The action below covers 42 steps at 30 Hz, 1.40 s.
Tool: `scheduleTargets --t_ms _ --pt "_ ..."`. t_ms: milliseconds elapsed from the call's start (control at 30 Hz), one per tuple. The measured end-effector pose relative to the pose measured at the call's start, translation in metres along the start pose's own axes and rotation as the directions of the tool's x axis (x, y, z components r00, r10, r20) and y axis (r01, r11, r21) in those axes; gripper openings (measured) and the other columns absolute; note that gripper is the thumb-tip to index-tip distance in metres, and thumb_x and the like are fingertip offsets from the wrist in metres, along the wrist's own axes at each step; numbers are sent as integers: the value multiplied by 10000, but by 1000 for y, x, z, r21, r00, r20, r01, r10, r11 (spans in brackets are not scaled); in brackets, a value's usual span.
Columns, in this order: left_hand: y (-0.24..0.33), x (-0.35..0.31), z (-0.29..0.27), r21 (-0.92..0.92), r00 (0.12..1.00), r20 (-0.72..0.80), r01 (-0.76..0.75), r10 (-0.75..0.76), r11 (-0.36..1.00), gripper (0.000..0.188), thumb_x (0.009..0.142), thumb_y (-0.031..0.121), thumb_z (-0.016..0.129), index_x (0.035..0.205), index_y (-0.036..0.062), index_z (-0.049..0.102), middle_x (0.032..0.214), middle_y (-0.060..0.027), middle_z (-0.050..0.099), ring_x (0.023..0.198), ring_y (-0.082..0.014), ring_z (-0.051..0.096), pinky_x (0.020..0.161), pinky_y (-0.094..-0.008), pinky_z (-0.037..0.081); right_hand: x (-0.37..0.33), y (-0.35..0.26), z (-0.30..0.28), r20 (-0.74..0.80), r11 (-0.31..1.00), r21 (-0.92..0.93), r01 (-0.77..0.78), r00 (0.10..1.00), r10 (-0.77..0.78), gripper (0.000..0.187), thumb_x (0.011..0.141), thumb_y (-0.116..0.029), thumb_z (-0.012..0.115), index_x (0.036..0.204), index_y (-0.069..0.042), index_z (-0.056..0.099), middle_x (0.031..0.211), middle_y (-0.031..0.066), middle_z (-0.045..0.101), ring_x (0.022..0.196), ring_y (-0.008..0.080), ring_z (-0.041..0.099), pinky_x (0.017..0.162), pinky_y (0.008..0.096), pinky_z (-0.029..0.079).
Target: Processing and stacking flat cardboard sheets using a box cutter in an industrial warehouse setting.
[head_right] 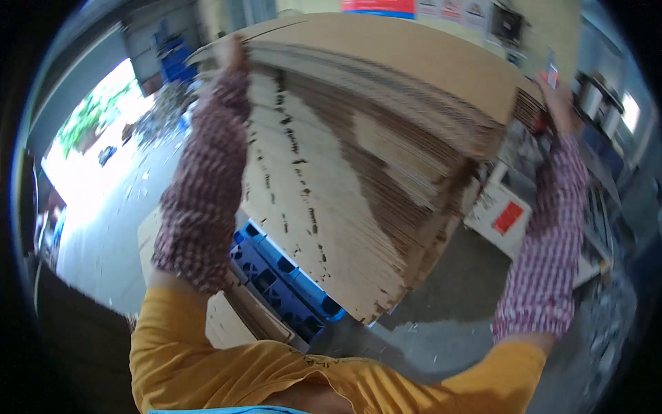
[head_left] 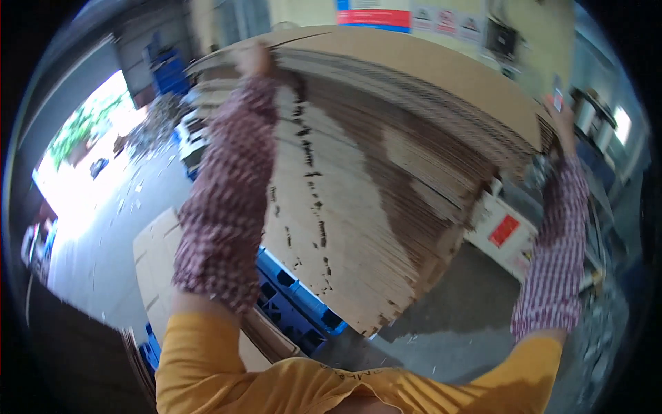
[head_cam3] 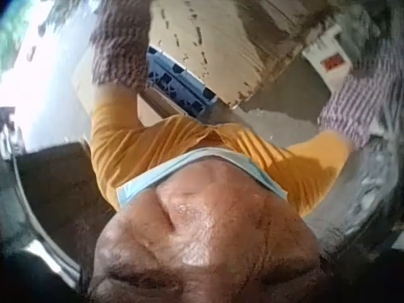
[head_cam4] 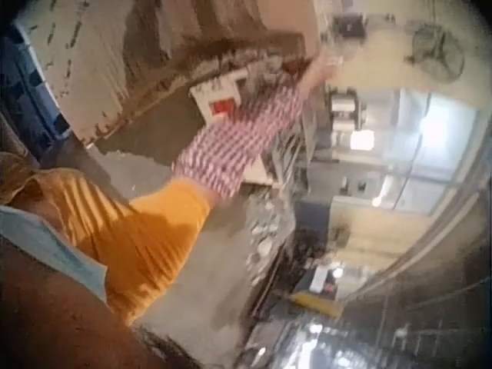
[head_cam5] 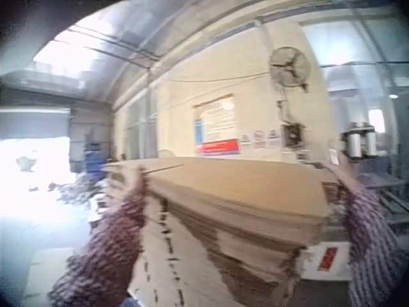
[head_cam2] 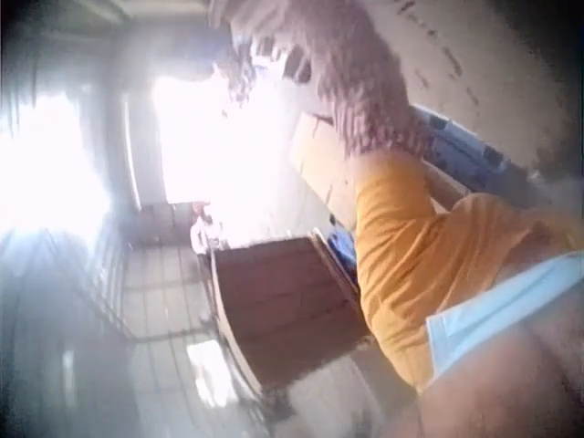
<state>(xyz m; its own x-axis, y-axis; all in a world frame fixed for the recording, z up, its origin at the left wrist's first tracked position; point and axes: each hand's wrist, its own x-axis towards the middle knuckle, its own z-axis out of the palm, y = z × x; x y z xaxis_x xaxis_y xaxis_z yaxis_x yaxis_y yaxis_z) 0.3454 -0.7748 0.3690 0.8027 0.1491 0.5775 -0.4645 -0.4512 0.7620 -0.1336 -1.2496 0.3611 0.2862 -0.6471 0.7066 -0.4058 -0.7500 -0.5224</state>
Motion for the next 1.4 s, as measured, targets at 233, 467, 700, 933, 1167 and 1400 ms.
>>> scheduleTargets --t_ms 233,467,700,933,1167,1400 --pt "93 -66 49 -275 956 25 288 -293 917 709 806 371 450 1383 30 220 1394 -336 144 1291 -507 112 1009 -596 176 -95 30 -61 -53 709 699 -92 983 179 346 842 -265 632 1028 17 560 846 76 635 759 147 626 673 243 493" --pt "-24 -146 54 -418 960 21 -244 278 875 533 867 319 485 1321 75 352 1278 -267 390 1199 -436 346 987 -460 320 -306 -56 -61 73 591 785 -187 974 212 299 859 -220 597 1069 -19 529 656 5 525 578 79 487 534 212 400" --pt "-341 -512 -162 234 605 640 434 -473 870 588 823 300 610 1307 43 399 1153 -186 565 1091 -300 536 911 -362 433 -551 -89 75 857 293 336 -895 420 299 118 861 -127 579 913 -45 511 567 9 463 487 101 478 449 249 426" --pt "-523 -672 -555 506 544 -237 777 -805 376 343 816 226 600 1079 6 598 873 -111 656 651 -161 631 578 -290 498 -708 -173 154 980 488 -81 -869 -159 -122 113 844 -141 592 880 -60 522 700 57 597 558 132 586 434 241 456" --pt "-529 -724 -626 710 511 -310 686 -802 163 535 757 312 634 1154 -25 514 1155 -240 523 1085 -368 484 939 -400 386 -828 -230 204 945 781 -182 -598 -325 -28 262 809 -128 602 1026 -3 525 761 89 618 525 168 625 382 242 459" --pt "-527 -711 -584 577 568 -173 721 -805 385 565 777 303 615 1183 -51 444 1131 -275 519 1071 -373 493 911 -421 393 -883 -241 224 973 855 -197 -479 -205 109 238 814 -130 598 974 22 511 757 112 605 508 203 625 375 260 479"
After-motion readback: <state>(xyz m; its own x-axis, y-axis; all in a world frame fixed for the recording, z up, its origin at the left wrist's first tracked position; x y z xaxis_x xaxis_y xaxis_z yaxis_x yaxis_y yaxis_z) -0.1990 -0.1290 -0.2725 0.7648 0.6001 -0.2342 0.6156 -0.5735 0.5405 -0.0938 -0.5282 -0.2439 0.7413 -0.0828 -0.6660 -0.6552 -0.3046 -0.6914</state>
